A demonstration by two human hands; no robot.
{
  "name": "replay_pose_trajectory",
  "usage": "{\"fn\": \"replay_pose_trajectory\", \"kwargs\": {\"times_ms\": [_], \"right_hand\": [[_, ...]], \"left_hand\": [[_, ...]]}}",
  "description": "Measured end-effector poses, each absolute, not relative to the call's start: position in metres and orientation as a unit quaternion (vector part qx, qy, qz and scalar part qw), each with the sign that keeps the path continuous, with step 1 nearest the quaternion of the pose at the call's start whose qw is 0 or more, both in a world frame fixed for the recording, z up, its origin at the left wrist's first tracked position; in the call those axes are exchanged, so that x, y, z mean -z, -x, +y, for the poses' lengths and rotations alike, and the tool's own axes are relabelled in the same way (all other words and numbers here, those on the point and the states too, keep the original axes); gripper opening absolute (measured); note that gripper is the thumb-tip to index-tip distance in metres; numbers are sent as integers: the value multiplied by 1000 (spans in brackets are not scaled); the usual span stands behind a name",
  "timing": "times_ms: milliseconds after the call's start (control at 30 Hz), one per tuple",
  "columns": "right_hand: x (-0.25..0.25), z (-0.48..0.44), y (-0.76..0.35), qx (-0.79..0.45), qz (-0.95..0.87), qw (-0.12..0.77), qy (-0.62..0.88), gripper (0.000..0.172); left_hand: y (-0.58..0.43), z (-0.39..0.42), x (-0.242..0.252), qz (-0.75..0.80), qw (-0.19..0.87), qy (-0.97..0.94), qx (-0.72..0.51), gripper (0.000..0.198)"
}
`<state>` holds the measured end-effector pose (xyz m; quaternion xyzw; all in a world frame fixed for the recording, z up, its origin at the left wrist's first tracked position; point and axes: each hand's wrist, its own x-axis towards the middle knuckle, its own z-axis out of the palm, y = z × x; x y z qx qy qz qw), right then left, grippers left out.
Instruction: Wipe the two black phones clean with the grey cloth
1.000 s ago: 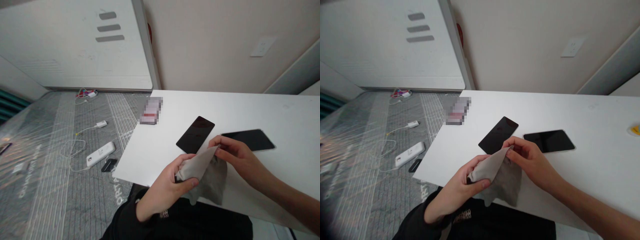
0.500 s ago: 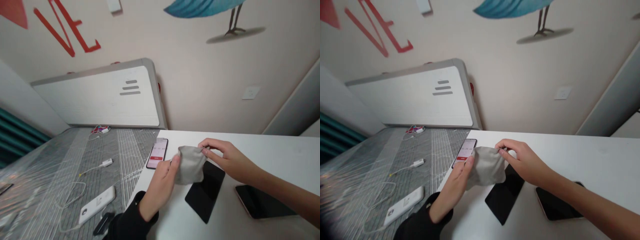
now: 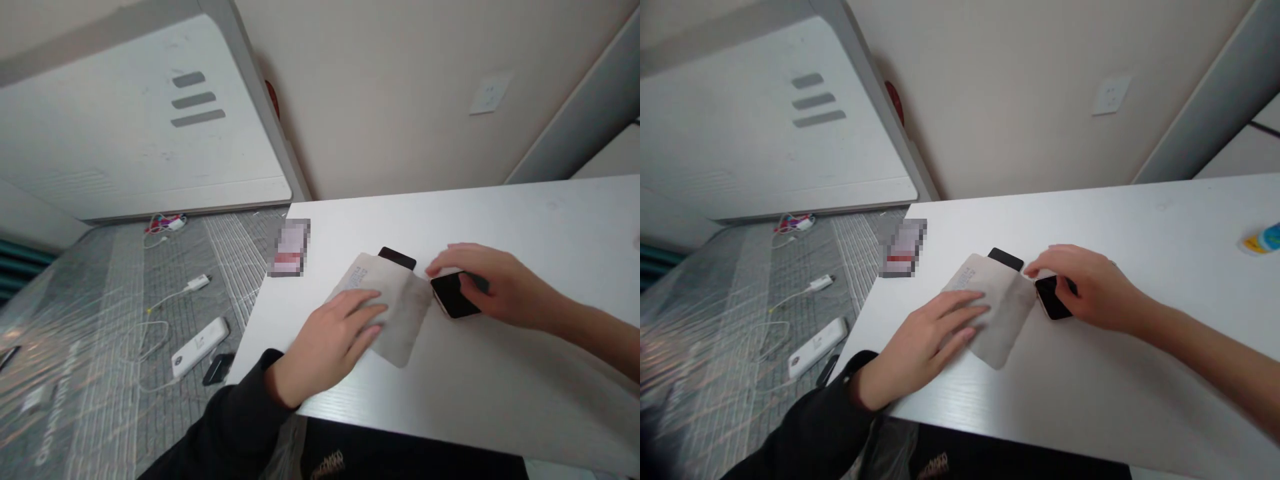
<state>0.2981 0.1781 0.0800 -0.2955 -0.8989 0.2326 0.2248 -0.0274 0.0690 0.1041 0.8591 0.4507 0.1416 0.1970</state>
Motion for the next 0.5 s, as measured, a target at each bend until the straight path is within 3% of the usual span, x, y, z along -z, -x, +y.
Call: {"fn": "replay_pose_trajectory", "kwargs": {"times_ms": [167, 367, 500], "right_hand": [[-80, 244, -271, -289, -913, 140, 250, 88], [-73, 276, -241, -363, -911, 65, 185, 88], [-62, 281, -233, -391, -903, 72, 162, 104]], "left_hand": [[-7, 109, -79, 438, 138, -876, -147, 51], [5, 111, -68, 377, 130, -912, -90, 65], [-1, 126, -70, 367, 135, -917, -74, 65]]}}
